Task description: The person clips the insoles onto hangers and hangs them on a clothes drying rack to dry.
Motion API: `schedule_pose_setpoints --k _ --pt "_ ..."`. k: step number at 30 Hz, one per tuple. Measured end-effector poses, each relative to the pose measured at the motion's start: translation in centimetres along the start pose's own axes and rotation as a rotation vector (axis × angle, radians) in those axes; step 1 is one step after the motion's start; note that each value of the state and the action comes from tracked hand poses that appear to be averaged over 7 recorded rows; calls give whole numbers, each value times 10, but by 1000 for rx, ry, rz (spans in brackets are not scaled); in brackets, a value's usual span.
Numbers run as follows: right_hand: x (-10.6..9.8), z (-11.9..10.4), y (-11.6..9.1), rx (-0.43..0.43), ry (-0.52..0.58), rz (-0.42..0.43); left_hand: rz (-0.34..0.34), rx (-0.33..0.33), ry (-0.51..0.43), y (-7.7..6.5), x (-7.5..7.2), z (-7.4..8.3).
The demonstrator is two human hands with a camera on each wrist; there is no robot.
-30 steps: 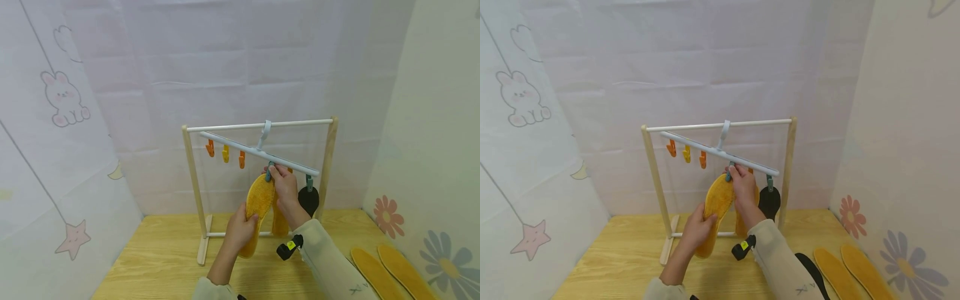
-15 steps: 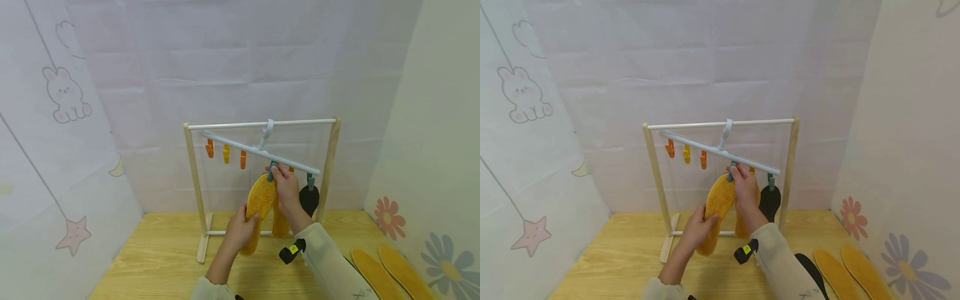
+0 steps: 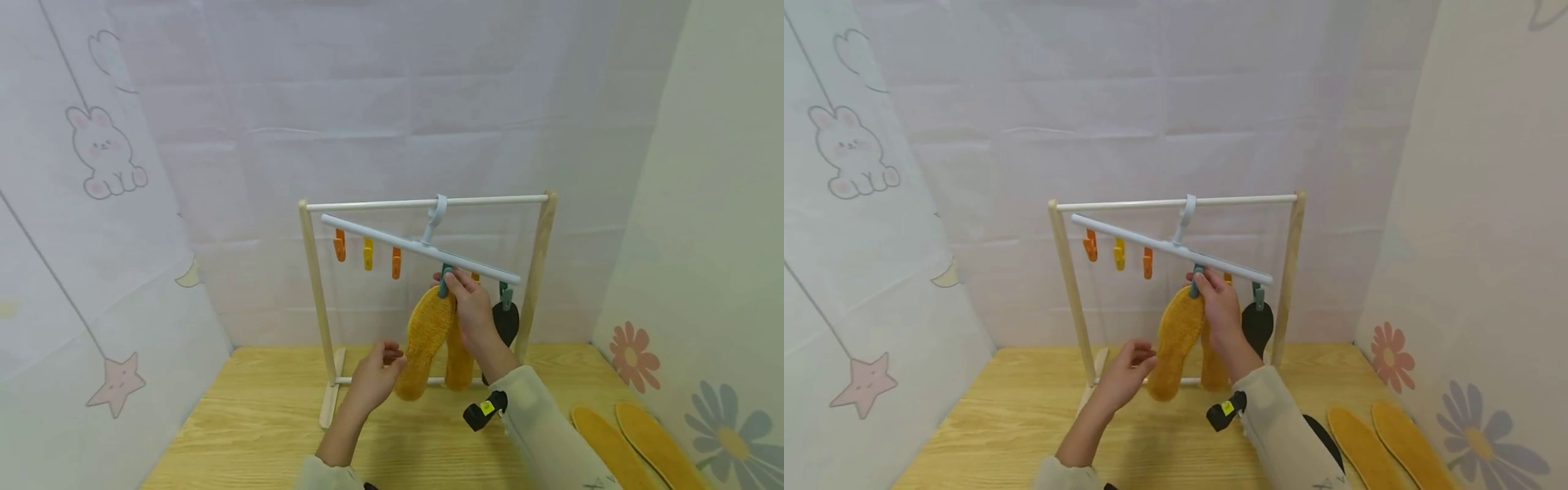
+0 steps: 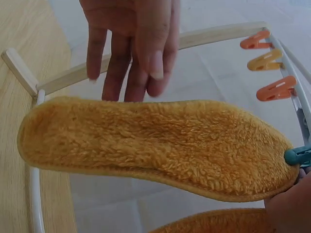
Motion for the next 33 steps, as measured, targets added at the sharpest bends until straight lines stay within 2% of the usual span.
schedule_pose_setpoints --k 8,13,17,20,26,33 --pt "-4 -1 0 33 -37 -67 70 -26 -7 -4 -28 -8" --pt "-8 0 0 45 -75 -102 118 -38 4 -7 -41 -11" --pt "-16 4 -2 67 -113 -96 136 -41 38 -7 -49 -14" --pt "-21 6 -3 80 -156 -82 159 -37 63 -5 -58 -14" --pt "-27 9 -4 89 -235 -75 237 -14 48 7 -79 -8" --pt "-35 19 -7 117 -210 -109 282 -11 -3 18 -97 3"
Point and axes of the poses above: each hand's wrist, its own y-axis towards the middle knuckle, its own x-axis out of the palm, z = x × y, the point moved 1 cm from there along y, towards the middle knuckle, and after that the axes turned 9 degrees about -z, right-handed, at the moved point
